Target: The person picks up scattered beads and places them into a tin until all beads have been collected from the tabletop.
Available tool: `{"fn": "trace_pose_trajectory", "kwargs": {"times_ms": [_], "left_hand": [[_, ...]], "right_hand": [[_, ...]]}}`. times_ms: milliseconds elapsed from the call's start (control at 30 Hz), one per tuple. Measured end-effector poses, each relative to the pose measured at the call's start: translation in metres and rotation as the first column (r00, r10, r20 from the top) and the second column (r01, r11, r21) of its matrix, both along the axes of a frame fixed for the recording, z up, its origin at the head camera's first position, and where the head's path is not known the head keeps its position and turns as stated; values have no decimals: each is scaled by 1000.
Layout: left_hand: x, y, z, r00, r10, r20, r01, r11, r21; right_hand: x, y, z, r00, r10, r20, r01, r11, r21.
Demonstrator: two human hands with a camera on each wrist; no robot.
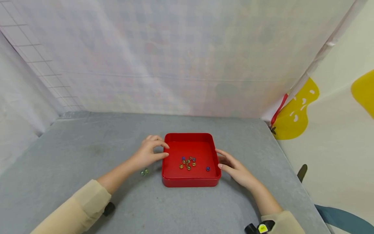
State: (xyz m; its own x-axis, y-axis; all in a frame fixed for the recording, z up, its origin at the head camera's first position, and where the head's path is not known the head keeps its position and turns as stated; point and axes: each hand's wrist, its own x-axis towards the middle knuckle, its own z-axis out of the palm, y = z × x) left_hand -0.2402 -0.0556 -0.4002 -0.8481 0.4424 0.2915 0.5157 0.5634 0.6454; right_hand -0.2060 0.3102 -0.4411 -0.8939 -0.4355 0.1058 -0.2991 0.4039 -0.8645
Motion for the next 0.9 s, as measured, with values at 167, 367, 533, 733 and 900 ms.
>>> {"fn": "trace_pose_trajectory", "kwargs": {"times_ms": [167, 367, 533, 733, 900], "left_hand": [[2, -6, -2, 1000, -14, -14, 14, 1000, -18], [6, -14, -4, 1000, -18, -15, 17, 1000, -25], [9, -21, -6, 999, -21, -44, 19, 999, -38], [11, -30, -8, 998, -23, -55, 21, 999, -41], [13, -37, -10, 997, -40, -68, 37, 998, -47]], "right_hand": [[0, 0, 0, 1000, 1, -3, -1, 1000, -1], [0, -1, 1, 1000, -2, -9, 2, 1000, 4], [0, 0, 0, 1000, 0, -9, 0, 1000, 0], [-1, 0, 0, 1000, 3, -7, -3, 1000, -4], [-1, 0, -1, 1000, 4, -10, -4, 1000, -4]]}}
